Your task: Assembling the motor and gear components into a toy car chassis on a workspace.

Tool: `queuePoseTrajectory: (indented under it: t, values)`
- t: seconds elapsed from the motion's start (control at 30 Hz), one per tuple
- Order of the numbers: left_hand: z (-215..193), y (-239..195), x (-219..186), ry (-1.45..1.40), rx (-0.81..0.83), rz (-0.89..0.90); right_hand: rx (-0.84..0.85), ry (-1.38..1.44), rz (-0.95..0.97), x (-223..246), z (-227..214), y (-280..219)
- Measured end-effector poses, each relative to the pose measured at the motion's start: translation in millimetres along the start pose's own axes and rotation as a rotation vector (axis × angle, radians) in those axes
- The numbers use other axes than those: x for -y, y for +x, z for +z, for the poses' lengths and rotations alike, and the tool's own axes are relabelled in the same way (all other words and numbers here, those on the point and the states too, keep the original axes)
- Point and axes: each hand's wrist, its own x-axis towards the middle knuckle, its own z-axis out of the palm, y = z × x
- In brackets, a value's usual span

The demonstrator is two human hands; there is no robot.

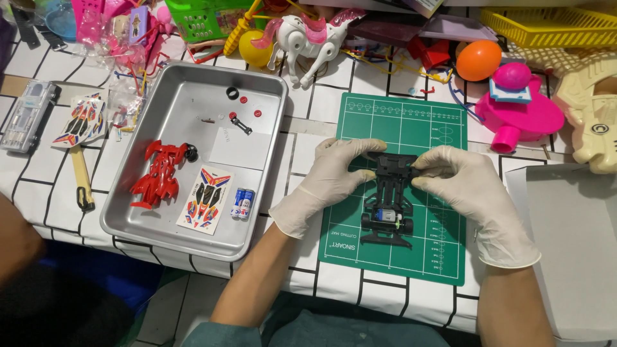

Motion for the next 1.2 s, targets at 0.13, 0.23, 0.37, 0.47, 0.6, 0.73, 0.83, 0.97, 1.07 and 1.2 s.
queuePoseTrajectory:
  t: [0.13, 0.23, 0.37, 0.47, 0.6, 0.73, 0.83, 0.97, 1.07, 1.2]
  values:
    - [2, 0, 4, -0.001, -0.03, 0.048, -0.015, 0.008, 0.053, 13, 1, -6]
    - [-2, -1, -2, -0.019, -0.019, 0.043, -0.009, -0.012, 0.043, 15, 2, -6]
    - [-3, -1, -2, -0.043, -0.024, 0.029, 0.003, -0.034, 0.078, 19, 2, -7]
    - [-2, -2, -1, -0.024, -0.053, 0.047, 0.02, -0.078, 0.101, 23, 2, -7]
    - [-2, -2, -3, 0.005, -0.025, 0.037, 0.043, -0.013, 0.05, 13, 1, -4]
    - [-3, -1, -3, 0.027, 0.002, 0.023, 0.033, -0.04, 0.007, 9, 1, -3]
    - [-1, -2, 0, 0.04, -0.004, 0.042, 0.01, -0.047, 0.024, 11, 1, -4]
    - [4, 1, 8, 0.14, -0.082, 0.15, 0.007, -0.042, 0.041, 12, 2, -3]
    - [-17, -18, -26, 0.196, -0.197, 0.257, 0.012, -0.049, 0.051, 14, 3, -5]
    - [-82, -53, -79, 0.278, -0.283, 0.169, -0.001, -0.058, 0.075, 23, 5, -11]
